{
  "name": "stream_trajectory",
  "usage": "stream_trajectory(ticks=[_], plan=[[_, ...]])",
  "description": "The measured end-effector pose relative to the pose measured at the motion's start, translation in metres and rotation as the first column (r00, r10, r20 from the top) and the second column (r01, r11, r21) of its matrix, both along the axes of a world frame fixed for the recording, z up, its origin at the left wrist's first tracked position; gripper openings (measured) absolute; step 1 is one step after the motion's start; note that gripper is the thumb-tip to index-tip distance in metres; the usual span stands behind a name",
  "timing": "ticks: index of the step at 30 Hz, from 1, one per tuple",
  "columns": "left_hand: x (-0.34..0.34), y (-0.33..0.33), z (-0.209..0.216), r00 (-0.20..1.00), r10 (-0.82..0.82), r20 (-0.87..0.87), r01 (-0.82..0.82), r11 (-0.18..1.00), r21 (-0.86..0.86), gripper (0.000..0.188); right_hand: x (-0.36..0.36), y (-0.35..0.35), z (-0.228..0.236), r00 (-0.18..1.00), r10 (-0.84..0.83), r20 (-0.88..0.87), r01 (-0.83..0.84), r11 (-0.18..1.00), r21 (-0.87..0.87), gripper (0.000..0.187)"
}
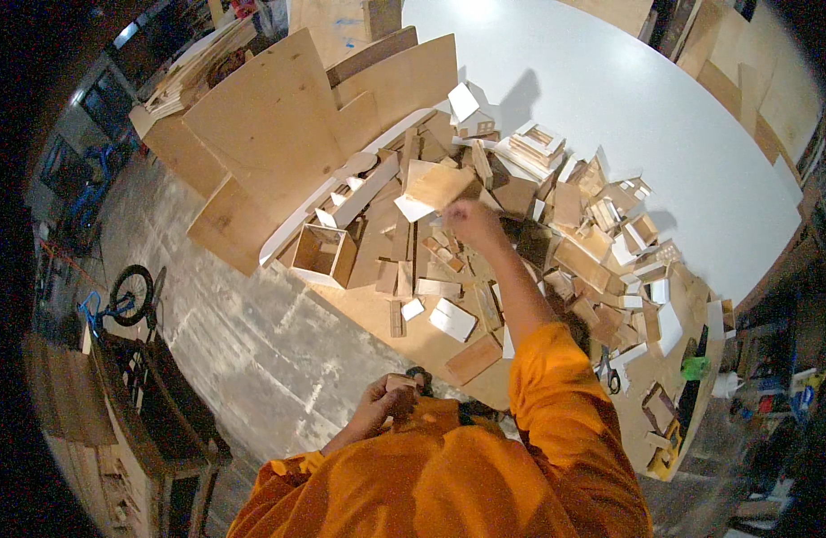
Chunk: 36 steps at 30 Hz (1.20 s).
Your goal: The person selects small wood pieces from a pile on a table, fits them together, and applies glue to the joints using a thin stick.
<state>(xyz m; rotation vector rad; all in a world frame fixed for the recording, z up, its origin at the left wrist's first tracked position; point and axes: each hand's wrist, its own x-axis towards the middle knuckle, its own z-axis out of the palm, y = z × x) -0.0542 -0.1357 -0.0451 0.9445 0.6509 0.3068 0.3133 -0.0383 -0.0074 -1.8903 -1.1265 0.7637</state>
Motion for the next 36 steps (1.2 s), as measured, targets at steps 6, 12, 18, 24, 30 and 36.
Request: stream_trajectory(ticks=[6, 12, 18, 24, 30, 36], plan=[[0.003, 0.006, 0.005, 0.995, -0.062, -0.075, 0.057, 0.996, -0.063, 0.022, -0.068, -0.059, 0.006, 0.883, 0.320, 0.344, -0.256, 0.942, -0.218, 0.028], [0.018, 0.008, 0.012, 0.998, -0.061, -0.021, 0.054, 0.964, -0.259, 0.018, -0.069, -0.073, 0.005, 0.926, 0.197, 0.322, -0.156, 0.977, -0.146, 0.027], [0.032, 0.013, 0.039, 0.998, -0.054, 0.040, 0.064, 0.946, -0.318, 0.027, -0.053, -0.097, 0.006, 0.993, -0.044, 0.108, 0.025, 0.984, 0.178, 0.021], [0.050, 0.005, 0.051, 0.981, -0.098, 0.166, 0.149, 0.934, -0.326, 0.045, -0.068, -0.165, 0.060, 0.943, 0.038, -0.329, -0.060, 0.997, -0.055, 0.029], [0.079, -0.014, 0.058, 0.958, -0.253, 0.137, 0.285, 0.898, -0.336, 0.051, -0.082, -0.233, 0.058, 0.912, 0.077, -0.403, -0.060, 0.997, 0.054, 0.034], [0.108, -0.039, 0.068, 0.887, -0.436, 0.155, 0.462, 0.814, -0.353, 0.050, -0.092, -0.276, 0.072, 0.999, -0.032, 0.000, 0.032, 0.995, 0.097, 0.026]])
